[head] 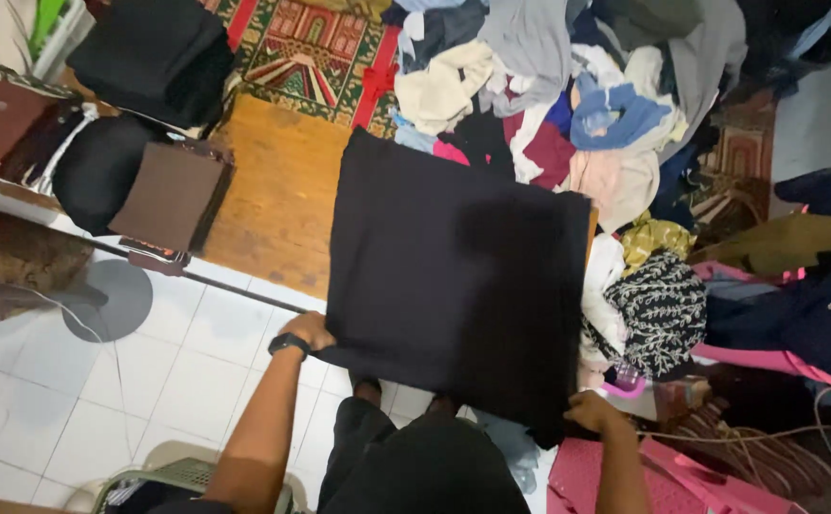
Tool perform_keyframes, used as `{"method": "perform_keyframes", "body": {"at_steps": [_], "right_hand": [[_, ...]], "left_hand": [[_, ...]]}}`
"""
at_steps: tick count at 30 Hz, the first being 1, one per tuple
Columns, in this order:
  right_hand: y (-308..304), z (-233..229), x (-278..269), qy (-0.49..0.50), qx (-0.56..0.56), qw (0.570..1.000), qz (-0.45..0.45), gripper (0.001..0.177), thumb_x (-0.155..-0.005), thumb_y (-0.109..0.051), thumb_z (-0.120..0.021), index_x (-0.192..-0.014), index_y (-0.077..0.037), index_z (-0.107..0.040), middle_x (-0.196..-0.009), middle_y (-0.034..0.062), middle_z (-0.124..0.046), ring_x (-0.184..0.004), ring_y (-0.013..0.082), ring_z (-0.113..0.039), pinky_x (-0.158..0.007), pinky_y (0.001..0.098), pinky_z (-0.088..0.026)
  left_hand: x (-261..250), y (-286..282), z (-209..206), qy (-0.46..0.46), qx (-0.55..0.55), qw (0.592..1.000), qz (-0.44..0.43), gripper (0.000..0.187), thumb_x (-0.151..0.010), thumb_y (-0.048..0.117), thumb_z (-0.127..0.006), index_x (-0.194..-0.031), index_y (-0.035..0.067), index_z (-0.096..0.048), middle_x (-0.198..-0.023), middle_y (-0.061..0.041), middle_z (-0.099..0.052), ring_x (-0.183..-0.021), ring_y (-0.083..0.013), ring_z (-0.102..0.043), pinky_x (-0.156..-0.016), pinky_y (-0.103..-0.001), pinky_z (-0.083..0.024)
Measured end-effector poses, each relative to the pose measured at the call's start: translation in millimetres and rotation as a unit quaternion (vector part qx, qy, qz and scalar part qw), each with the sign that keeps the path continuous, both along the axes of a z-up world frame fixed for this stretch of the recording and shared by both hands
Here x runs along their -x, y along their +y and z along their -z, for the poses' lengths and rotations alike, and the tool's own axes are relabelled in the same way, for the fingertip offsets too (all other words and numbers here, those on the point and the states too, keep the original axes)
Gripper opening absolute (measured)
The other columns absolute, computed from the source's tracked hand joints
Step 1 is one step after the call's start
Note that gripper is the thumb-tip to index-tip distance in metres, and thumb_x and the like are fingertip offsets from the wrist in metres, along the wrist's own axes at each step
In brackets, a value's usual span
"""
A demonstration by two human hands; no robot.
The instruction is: Fold a black t-shirt and a patterned cloth on a wooden table.
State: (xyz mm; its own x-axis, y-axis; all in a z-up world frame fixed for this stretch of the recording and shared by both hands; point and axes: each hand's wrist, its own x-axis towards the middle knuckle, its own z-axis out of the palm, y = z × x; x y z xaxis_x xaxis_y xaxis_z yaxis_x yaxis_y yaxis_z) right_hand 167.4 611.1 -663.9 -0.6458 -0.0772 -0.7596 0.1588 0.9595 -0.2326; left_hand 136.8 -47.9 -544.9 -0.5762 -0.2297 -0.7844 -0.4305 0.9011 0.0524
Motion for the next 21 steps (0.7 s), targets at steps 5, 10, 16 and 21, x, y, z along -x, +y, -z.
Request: {"method": "perform_keyframes", "body": {"at_steps": [5, 10, 16, 21], "right_hand": [[-81.0, -6.0, -14.2, -0.05, -0.029, 0.993, -0.098, 0.062, -0.077, -0.039, -0.075, -0.128, -0.005, -0.067, -0.13, 0.0217, -0.067, -0.121, 0.0344, -0.066, -0.104, 0.0402, -0.053], [-196.5, -62.6, -2.6, 0.095, 0.116, 0.988, -0.019, 0.083, -0.076, -0.047, -0.076, -0.139, 0.002, -0.055, -0.113, 0.0259, -0.07, -0.108, 0.036, -0.07, -0.094, 0.0406, -0.054], [-305.5, -112.9, 17.9, 0.099, 0.244, 0.96, 0.099, 0.085, -0.086, -0.055, -0.072, -0.143, 0.004, -0.051, -0.098, 0.0279, -0.073, -0.101, 0.0387, -0.072, -0.09, 0.0414, -0.056], [-289.2, -127.6, 28.7, 0.136, 0.021, 0.99, -0.04, 0.086, -0.072, -0.023, -0.073, -0.151, -0.009, -0.041, -0.114, 0.0265, -0.069, -0.107, 0.0439, -0.067, -0.091, 0.0532, -0.052]], "left_hand": [[-22.5, 51.9, 2.2, 0.027, -0.088, 0.993, 0.069, 0.069, -0.065, 0.039, -0.083, -0.122, 0.004, -0.067, -0.13, -0.021, -0.068, -0.122, -0.034, -0.065, -0.103, -0.04, -0.053], [-41.1, 91.1, 23.4, 0.309, -0.239, 0.9, 0.194, 0.041, -0.062, 0.031, -0.092, -0.083, -0.003, -0.08, -0.129, -0.033, -0.06, -0.121, -0.0461, -0.057, -0.102, -0.046, -0.048], [-42.1, 128.2, -27.0, 0.247, -0.498, 0.83, -0.046, 0.035, -0.075, 0.019, -0.069, -0.103, -0.002, -0.073, -0.105, -0.022, -0.071, -0.088, -0.0334, -0.073, -0.076, -0.041, -0.058], [-51.1, 72.8, 11.1, 0.412, -0.261, 0.847, -0.212, 0.02, -0.089, 0.018, -0.072, -0.093, -0.001, -0.071, -0.081, -0.016, -0.07, -0.077, -0.0277, -0.067, -0.072, -0.04, -0.052]]}}
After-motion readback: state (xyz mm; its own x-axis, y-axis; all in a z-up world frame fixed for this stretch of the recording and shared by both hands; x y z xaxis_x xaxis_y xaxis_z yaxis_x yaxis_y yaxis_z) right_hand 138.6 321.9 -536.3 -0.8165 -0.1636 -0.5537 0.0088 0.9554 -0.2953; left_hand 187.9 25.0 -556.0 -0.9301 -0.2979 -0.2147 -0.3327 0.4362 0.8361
